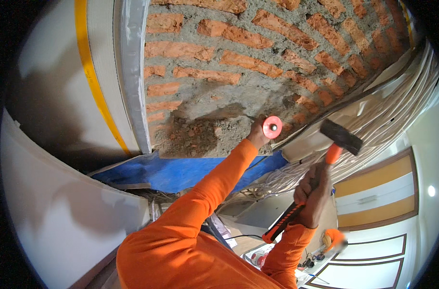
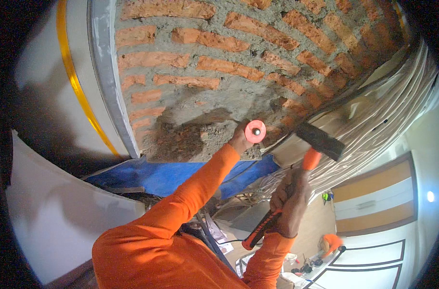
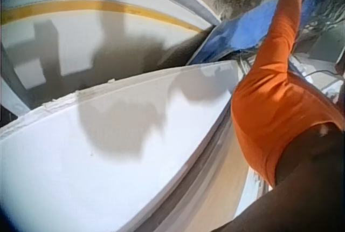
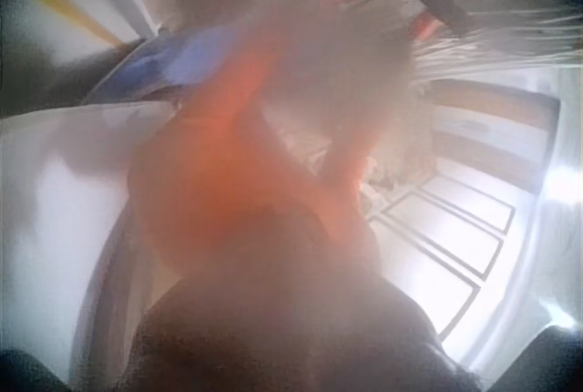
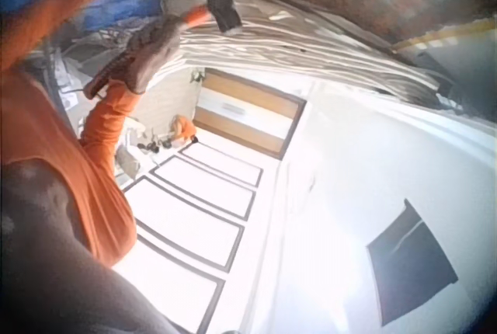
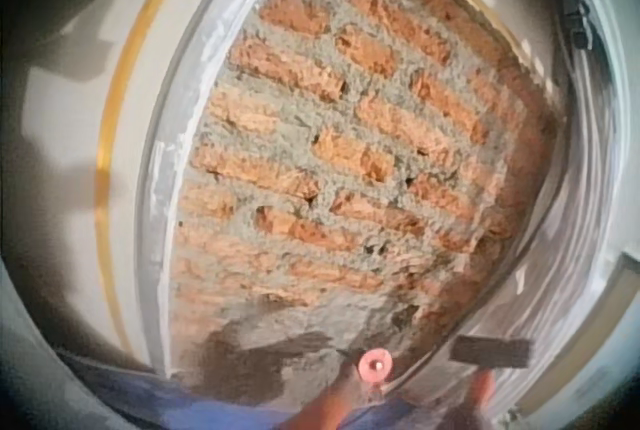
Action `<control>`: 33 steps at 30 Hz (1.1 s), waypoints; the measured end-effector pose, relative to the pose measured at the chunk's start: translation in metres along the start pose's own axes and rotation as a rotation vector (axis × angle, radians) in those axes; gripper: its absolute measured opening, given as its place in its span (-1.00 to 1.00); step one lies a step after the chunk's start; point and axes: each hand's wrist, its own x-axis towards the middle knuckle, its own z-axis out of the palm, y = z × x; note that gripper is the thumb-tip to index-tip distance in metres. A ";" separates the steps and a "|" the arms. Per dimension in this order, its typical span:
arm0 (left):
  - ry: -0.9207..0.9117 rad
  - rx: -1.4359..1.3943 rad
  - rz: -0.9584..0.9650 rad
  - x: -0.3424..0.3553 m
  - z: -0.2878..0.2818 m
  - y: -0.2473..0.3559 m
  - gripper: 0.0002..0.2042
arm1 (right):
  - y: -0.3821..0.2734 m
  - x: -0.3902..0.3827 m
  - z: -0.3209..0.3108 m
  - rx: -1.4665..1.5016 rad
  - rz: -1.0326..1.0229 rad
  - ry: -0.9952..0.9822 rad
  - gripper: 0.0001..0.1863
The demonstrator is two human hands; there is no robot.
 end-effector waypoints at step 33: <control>0.012 0.144 -0.192 -0.077 -0.050 -0.020 -0.64 | 0.226 0.045 -0.085 -0.755 -0.469 -0.043 -0.52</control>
